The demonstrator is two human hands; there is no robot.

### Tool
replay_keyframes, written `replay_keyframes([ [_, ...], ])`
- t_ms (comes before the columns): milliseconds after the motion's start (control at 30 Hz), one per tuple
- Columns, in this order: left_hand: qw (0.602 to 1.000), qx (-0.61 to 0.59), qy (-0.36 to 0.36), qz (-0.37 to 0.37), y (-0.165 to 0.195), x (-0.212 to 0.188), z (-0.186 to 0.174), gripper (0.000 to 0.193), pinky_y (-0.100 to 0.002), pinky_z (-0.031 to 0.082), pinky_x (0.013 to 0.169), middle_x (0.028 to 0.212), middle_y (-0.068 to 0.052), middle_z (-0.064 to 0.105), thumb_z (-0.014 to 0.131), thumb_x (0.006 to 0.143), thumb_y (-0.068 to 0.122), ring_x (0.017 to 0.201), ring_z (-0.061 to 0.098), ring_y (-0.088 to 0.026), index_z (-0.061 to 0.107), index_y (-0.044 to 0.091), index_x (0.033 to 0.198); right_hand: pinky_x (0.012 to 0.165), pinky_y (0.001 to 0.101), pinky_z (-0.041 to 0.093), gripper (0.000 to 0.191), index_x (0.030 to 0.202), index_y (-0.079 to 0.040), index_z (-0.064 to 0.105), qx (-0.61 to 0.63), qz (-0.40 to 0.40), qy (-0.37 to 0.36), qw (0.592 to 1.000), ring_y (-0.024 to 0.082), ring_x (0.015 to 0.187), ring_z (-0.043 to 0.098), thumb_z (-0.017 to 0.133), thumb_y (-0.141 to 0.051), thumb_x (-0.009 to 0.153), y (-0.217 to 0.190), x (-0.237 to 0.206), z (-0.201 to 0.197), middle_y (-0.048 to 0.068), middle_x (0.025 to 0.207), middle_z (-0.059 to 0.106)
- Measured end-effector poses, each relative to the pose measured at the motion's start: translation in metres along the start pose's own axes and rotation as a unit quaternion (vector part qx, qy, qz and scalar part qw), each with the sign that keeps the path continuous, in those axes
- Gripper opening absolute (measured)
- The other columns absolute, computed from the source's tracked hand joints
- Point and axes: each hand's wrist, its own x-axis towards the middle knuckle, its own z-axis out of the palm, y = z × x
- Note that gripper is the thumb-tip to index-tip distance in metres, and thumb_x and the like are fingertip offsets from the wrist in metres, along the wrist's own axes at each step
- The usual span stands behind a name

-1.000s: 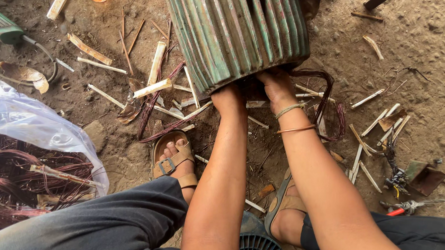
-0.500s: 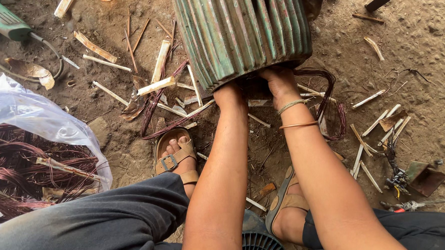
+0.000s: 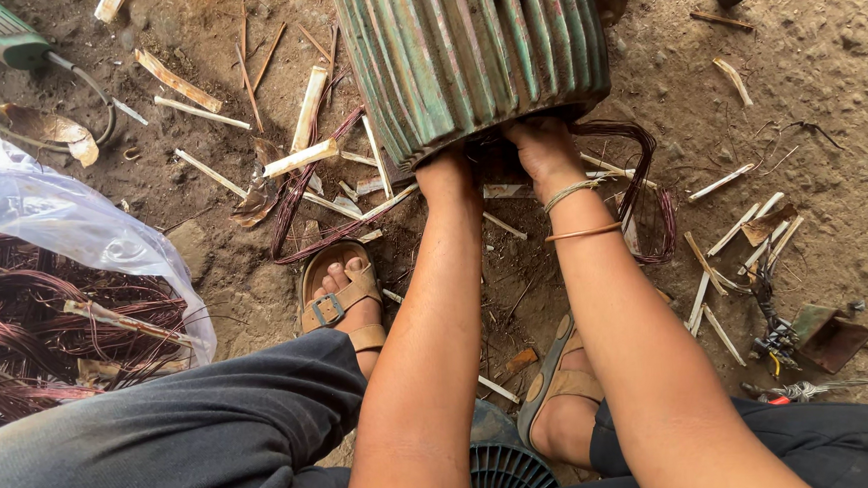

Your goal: The person sits on the ground and pulls old copper windings out of an electric motor stator housing, using a wooden stick to lever and drag the coiled wire from the slots. They gather the extracted copper wire bundles in their hands while another person assists by prying inside the housing.

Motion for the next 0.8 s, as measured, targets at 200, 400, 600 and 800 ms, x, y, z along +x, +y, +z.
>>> replay_keyframes([
  [200,0.999,-0.028,0.0,-0.019,0.0,0.002,0.002,0.028,-0.035,0.056,0.064,0.095,-0.011,0.074,0.071,0.088,0.018,0.077,0.071,-0.022,0.069,-0.001,0.108,0.075,0.0342,0.05,0.026,0.09,-0.002,0.074,-0.062,0.089,0.077,0.991,0.018,0.077,0.064,0.077,-0.026,0.082,0.005,-0.003,0.004,0.007,0.088,0.074],
  [400,0.999,-0.029,0.002,-0.038,-0.003,0.006,0.002,0.03,-0.035,0.056,0.064,0.096,-0.011,0.074,0.073,0.087,0.019,0.077,0.071,-0.021,0.069,-0.001,0.109,0.065,0.0414,0.046,0.04,0.079,0.002,0.069,-0.232,-0.039,0.095,0.967,0.026,0.062,0.058,0.074,-0.036,0.089,0.013,0.001,0.007,0.014,0.068,0.067],
  [600,0.998,0.064,0.006,0.015,-0.008,0.01,0.002,0.038,-0.036,0.058,0.072,0.099,-0.011,0.077,0.078,0.08,0.028,0.082,0.073,-0.022,0.071,0.001,0.106,0.064,0.0392,0.048,0.043,0.081,-0.001,0.072,-0.229,-0.039,0.088,0.969,0.024,0.06,0.062,0.075,-0.043,0.085,0.011,0.001,0.007,0.012,0.068,0.069],
  [800,0.955,0.294,0.011,0.043,-0.005,0.01,0.0,0.04,-0.038,0.057,0.081,0.107,-0.014,0.075,0.071,0.084,0.036,0.092,0.072,-0.027,0.073,0.005,0.109,0.069,0.0424,0.051,0.045,0.088,0.0,0.075,-0.187,-0.008,0.071,0.98,0.029,0.07,0.064,0.073,-0.044,0.088,0.013,0.0,0.008,0.016,0.076,0.073],
])
